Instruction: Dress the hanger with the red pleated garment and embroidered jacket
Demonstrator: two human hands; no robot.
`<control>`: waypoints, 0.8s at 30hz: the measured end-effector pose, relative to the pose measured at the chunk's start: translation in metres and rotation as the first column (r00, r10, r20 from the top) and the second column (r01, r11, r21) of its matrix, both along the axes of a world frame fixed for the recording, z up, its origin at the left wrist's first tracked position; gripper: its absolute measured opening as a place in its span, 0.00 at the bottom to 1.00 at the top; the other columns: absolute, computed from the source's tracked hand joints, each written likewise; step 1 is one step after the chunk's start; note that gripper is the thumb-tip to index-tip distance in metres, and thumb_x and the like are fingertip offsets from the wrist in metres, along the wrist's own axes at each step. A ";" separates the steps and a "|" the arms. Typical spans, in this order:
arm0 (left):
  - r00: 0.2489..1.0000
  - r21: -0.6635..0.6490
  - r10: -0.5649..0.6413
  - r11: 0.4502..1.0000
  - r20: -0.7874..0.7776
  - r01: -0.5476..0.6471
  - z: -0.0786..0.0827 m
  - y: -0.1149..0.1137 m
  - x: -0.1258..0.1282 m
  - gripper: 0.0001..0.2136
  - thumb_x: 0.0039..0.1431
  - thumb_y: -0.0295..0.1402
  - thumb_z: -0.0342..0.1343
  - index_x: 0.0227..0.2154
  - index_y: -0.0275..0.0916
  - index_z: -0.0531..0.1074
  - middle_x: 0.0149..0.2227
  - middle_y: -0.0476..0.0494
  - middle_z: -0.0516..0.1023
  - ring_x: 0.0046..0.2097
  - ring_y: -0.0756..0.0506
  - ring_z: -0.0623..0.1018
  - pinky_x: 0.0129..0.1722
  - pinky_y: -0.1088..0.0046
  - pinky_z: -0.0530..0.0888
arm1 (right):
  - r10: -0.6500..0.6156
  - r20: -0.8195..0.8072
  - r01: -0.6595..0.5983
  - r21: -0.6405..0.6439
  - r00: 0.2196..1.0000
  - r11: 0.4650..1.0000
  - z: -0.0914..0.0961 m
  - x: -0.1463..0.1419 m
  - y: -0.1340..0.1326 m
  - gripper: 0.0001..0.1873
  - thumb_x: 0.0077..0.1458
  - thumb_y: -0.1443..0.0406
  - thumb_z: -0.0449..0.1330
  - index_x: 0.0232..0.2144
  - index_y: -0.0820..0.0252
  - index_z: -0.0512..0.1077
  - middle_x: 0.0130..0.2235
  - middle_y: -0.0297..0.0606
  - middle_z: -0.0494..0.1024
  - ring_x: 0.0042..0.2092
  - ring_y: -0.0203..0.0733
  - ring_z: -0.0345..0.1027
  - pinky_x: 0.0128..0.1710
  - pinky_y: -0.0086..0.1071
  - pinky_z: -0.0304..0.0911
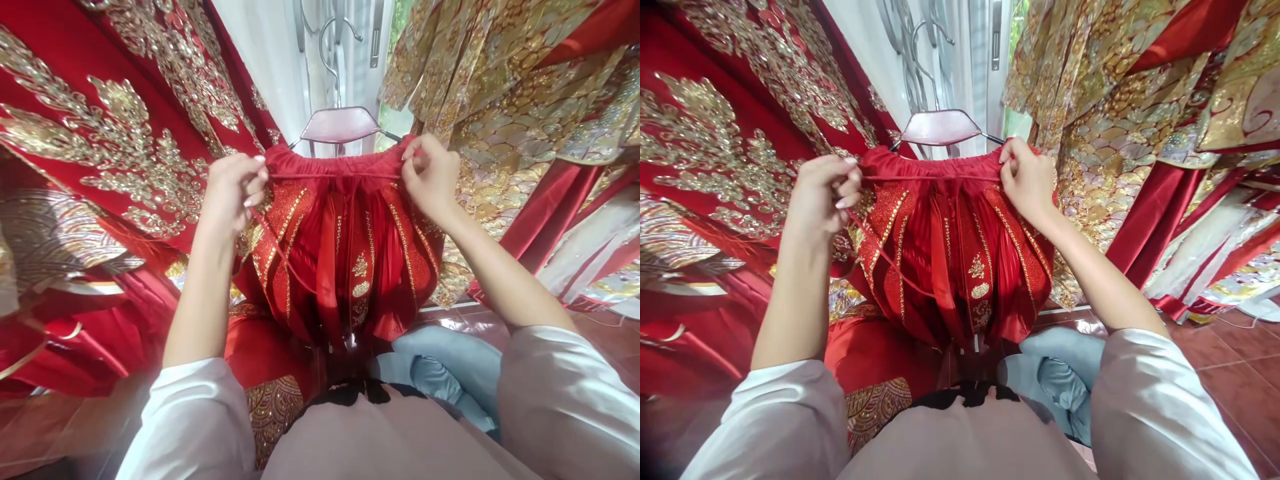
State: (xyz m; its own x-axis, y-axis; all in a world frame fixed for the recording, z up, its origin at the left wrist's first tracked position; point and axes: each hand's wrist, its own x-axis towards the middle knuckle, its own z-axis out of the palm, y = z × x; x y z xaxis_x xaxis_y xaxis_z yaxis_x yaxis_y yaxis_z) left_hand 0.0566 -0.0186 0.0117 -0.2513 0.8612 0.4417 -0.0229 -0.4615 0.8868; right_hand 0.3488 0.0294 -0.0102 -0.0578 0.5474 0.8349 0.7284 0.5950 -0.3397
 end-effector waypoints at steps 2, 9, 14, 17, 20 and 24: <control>0.962 0.163 0.143 0.981 -0.233 -0.106 -0.008 -0.003 -0.004 0.19 0.54 0.28 0.58 0.12 0.36 0.59 0.18 0.50 0.66 0.19 0.56 0.58 0.19 0.76 0.54 | 0.000 0.032 0.001 -0.038 0.999 0.999 -0.003 -0.002 -0.004 0.06 0.51 0.72 0.53 0.30 0.61 0.70 0.18 0.27 0.63 0.23 0.33 0.61 0.36 0.31 0.59; 0.701 0.172 0.059 0.981 -0.711 0.092 0.009 -0.038 -0.022 0.02 0.48 0.30 0.58 0.24 0.41 0.76 0.27 0.47 0.73 0.26 0.50 0.66 0.29 0.70 0.62 | 0.197 0.031 -0.184 -0.240 0.980 0.953 -0.004 -0.002 -0.001 0.02 0.46 0.70 0.59 0.27 0.64 0.71 0.19 0.29 0.66 0.23 0.31 0.60 0.31 0.29 0.58; 0.433 0.272 0.335 0.941 -0.837 -0.203 0.004 -0.050 -0.009 0.04 0.45 0.28 0.59 0.27 0.38 0.77 0.27 0.49 0.63 0.30 0.49 0.64 0.40 0.67 0.62 | 0.478 -0.029 -0.433 -0.476 0.878 0.766 0.010 -0.008 0.001 0.01 0.40 0.72 0.62 0.21 0.66 0.74 0.18 0.27 0.68 0.21 0.27 0.59 0.27 0.26 0.57; 0.500 0.415 0.563 0.825 -0.658 -0.384 -0.001 -0.033 0.013 0.01 0.50 0.28 0.60 0.27 0.38 0.73 0.32 0.46 0.62 0.33 0.48 0.63 0.38 0.69 0.60 | 0.624 -0.136 -0.575 -0.572 0.769 0.585 0.015 -0.022 -0.001 0.02 0.39 0.70 0.64 0.20 0.65 0.75 0.20 0.28 0.71 0.23 0.28 0.63 0.26 0.25 0.60; 0.570 0.468 0.693 0.720 -0.441 -0.513 0.001 -0.003 0.035 0.05 0.52 0.26 0.60 0.24 0.38 0.69 0.32 0.46 0.63 0.32 0.49 0.61 0.34 0.70 0.58 | 0.627 -0.287 -0.679 -0.454 0.724 0.577 0.012 -0.036 0.000 0.05 0.41 0.66 0.66 0.22 0.64 0.75 0.22 0.30 0.73 0.24 0.28 0.65 0.25 0.24 0.62; 0.849 0.334 0.423 0.887 -0.316 -0.318 -0.001 0.026 0.058 0.15 0.54 0.31 0.61 0.16 0.36 0.64 0.20 0.51 0.56 0.27 0.52 0.61 0.27 0.74 0.56 | 0.458 -0.576 -0.690 -0.280 0.677 0.668 0.004 -0.047 0.005 0.06 0.48 0.65 0.64 0.26 0.65 0.76 0.18 0.28 0.68 0.24 0.28 0.65 0.22 0.22 0.60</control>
